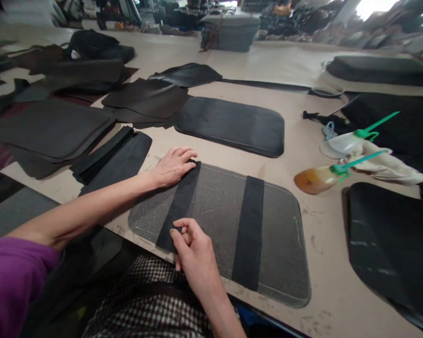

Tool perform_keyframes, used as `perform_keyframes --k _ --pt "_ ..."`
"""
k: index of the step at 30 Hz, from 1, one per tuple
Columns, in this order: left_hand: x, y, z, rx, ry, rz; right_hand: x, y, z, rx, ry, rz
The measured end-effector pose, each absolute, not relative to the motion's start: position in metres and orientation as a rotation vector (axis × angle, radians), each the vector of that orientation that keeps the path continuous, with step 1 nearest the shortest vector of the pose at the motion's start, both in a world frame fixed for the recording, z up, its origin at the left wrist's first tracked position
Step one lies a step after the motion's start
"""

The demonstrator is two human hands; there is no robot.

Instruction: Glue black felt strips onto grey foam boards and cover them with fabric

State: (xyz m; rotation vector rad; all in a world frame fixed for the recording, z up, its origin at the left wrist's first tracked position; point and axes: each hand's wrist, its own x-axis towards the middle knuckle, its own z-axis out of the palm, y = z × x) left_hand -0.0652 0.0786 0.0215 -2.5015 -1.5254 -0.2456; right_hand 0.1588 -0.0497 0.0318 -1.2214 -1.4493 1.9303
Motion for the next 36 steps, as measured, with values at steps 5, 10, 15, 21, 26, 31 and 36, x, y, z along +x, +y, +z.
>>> perform_keyframes --k 5,10,15,21,26,31,36 --pt "-0.066 0.074 0.02 -2.493 -1.588 -0.29 0.146 -0.051 0.032 -1.103 -1.217 2.034" --pt "-0.067 0.072 0.017 -2.497 -1.588 -0.321 0.144 -0.055 0.027 -1.23 -1.923 1.541" --pt "-0.069 0.071 0.015 -2.5 -1.593 -0.342 0.145 -0.059 0.029 -1.224 -2.359 0.982" --pt "-0.07 0.071 0.013 -2.491 -1.592 -0.331 0.142 -0.065 0.024 -1.229 -2.515 0.772" --pt "-0.071 0.072 0.013 -2.498 -1.585 -0.345 0.139 -0.072 0.026 -1.147 -2.572 0.374" --pt "-0.07 0.073 0.015 -2.496 -1.577 -0.343 0.139 -0.07 0.021 -0.743 -2.569 0.218" --pt "-0.07 0.078 0.017 -2.483 -1.581 -0.35 0.148 -0.07 0.005 -0.635 -2.528 0.141"
